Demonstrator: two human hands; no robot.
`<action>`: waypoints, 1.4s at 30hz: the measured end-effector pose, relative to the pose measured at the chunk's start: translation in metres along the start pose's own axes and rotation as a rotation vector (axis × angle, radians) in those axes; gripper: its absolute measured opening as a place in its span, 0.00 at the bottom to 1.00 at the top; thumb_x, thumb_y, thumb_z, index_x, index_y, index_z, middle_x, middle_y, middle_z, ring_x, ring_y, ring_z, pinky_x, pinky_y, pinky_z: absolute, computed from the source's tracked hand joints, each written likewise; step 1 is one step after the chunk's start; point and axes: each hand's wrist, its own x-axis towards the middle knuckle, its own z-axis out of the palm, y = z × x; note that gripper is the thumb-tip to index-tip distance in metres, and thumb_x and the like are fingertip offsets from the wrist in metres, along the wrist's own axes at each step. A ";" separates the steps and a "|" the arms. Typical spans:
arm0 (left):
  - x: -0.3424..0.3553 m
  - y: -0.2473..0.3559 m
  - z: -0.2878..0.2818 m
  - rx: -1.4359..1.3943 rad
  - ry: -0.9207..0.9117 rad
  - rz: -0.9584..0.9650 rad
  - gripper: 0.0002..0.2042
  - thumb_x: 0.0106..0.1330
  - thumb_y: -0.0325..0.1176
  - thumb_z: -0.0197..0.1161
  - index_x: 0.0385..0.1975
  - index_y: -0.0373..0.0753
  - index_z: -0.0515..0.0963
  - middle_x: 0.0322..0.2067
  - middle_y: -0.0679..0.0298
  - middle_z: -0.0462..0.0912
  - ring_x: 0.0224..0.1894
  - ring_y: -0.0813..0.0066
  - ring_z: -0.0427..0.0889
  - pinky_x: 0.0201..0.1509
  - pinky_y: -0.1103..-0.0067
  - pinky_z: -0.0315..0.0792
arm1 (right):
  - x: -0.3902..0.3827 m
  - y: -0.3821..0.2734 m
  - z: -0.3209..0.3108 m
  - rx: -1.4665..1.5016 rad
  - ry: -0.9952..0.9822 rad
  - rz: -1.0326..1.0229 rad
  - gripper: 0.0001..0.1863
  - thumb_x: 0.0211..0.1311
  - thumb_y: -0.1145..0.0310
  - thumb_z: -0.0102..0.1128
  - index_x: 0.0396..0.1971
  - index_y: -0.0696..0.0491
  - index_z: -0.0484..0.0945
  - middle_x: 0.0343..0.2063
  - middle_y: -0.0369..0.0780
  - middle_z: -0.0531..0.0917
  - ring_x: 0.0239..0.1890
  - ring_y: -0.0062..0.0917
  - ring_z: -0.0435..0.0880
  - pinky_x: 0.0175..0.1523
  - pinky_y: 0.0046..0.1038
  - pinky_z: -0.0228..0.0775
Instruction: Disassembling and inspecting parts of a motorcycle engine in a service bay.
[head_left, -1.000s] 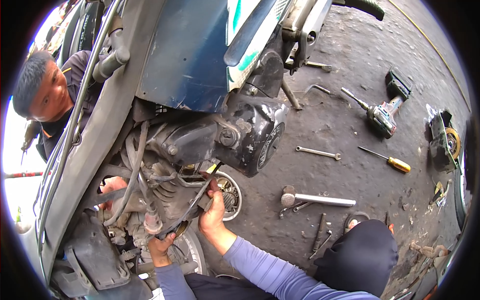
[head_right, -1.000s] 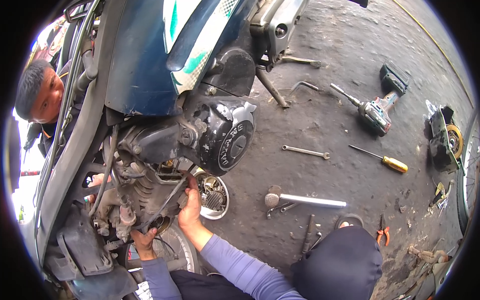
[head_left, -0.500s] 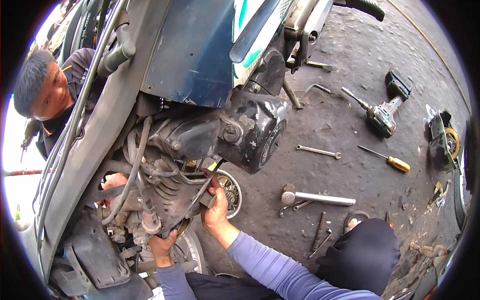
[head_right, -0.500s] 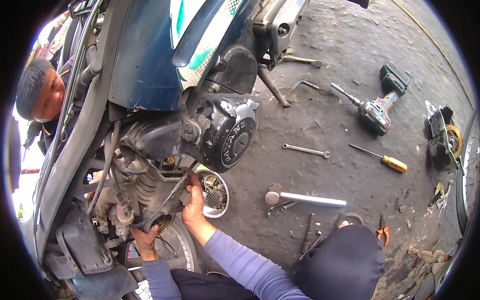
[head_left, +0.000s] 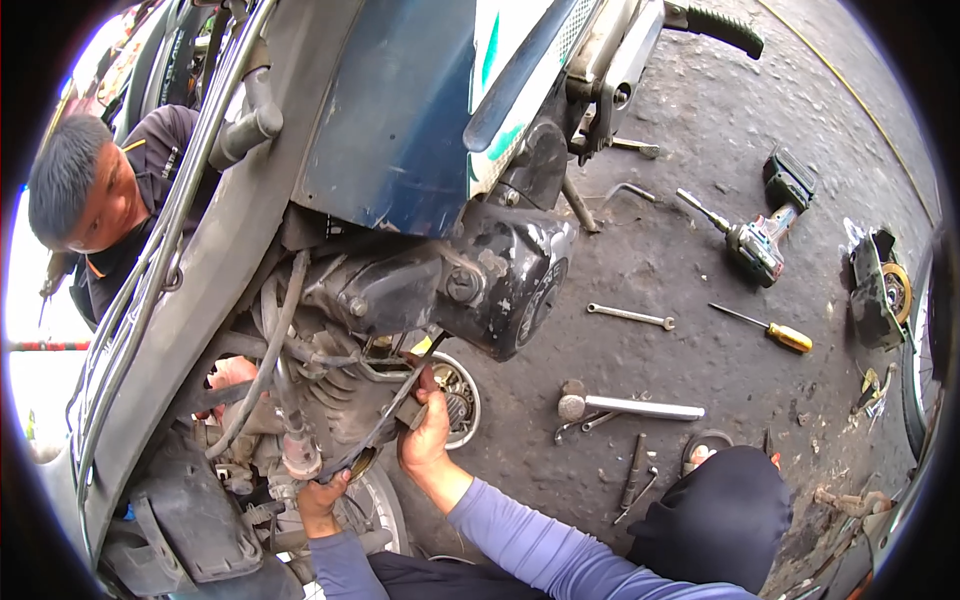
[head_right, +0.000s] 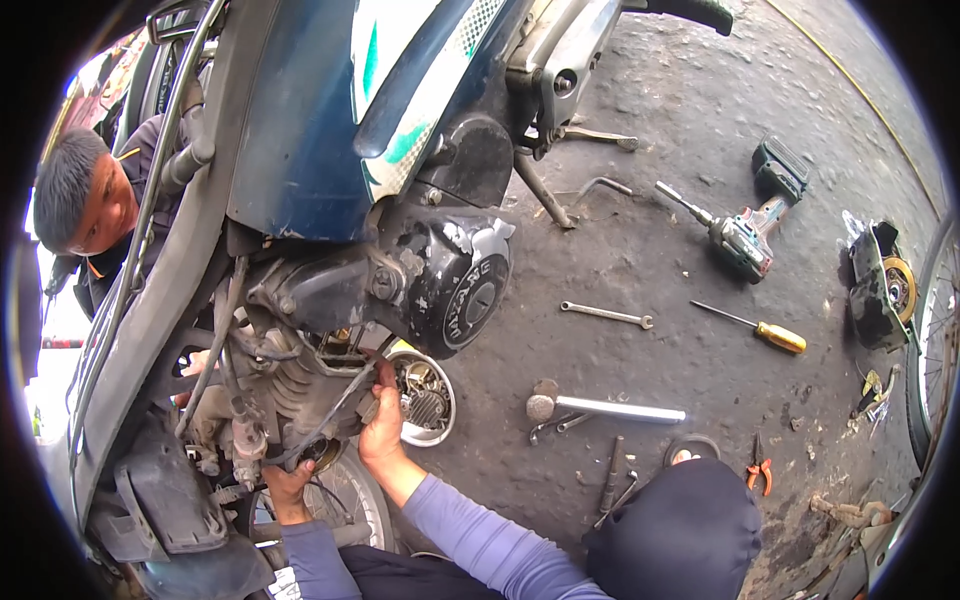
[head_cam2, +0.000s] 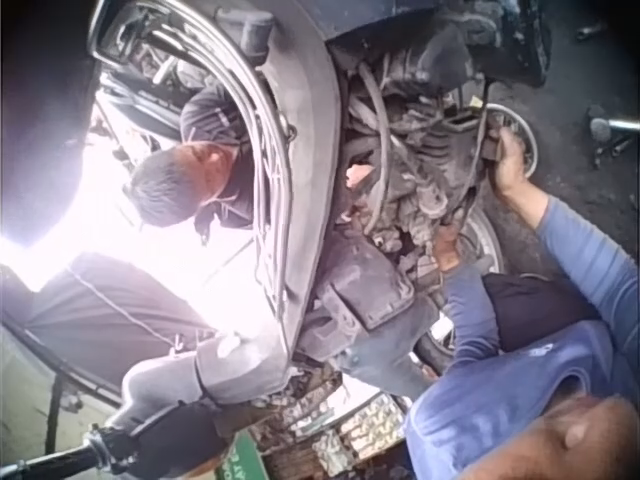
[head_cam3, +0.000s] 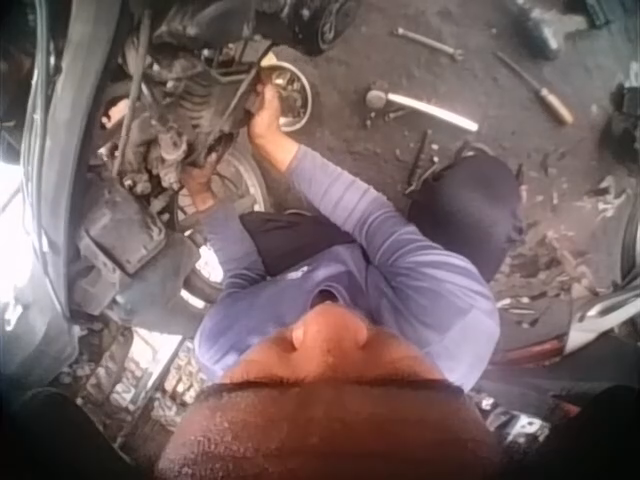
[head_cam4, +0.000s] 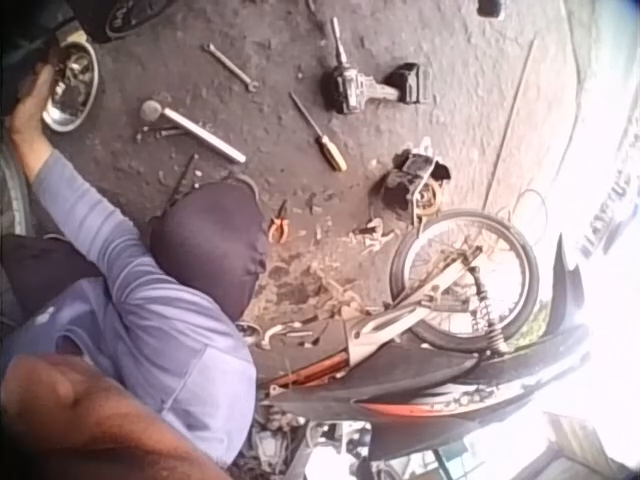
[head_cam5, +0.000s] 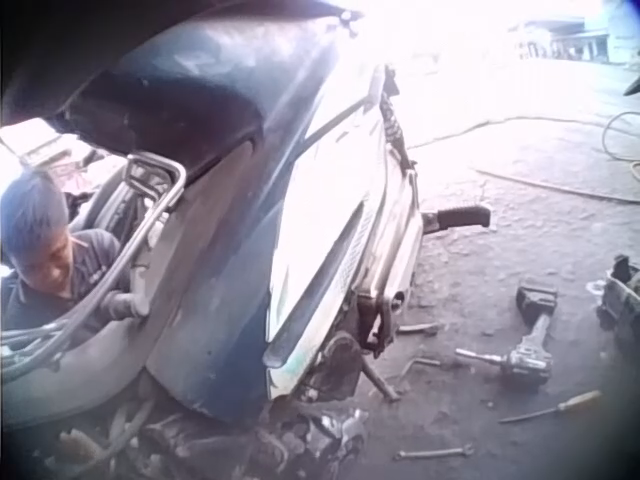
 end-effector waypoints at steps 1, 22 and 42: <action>0.000 0.005 0.000 0.003 -0.017 -0.022 0.38 0.41 0.42 0.72 0.52 0.27 0.66 0.49 0.53 0.71 0.49 0.67 0.71 0.56 0.75 0.62 | 0.000 -0.001 0.001 -0.024 0.031 -0.009 0.30 0.54 0.61 0.37 0.58 0.58 0.63 0.55 0.42 0.69 0.56 0.28 0.68 0.62 0.28 0.55; -0.008 0.020 0.003 -0.118 0.078 0.003 0.33 0.43 0.42 0.70 0.48 0.28 0.68 0.43 0.56 0.75 0.42 0.67 0.74 0.51 0.75 0.66 | 0.004 0.010 -0.012 -0.172 -0.055 -0.095 0.29 0.65 0.56 0.32 0.59 0.59 0.62 0.56 0.42 0.69 0.59 0.28 0.65 0.64 0.27 0.52; -0.003 0.044 0.007 -0.115 0.026 -0.075 0.22 0.41 0.33 0.64 0.38 0.28 0.76 0.32 0.56 0.81 0.34 0.67 0.78 0.46 0.76 0.70 | 0.002 0.008 -0.014 -0.047 -0.053 -0.051 0.28 0.66 0.55 0.33 0.58 0.58 0.63 0.56 0.41 0.69 0.59 0.27 0.65 0.64 0.26 0.52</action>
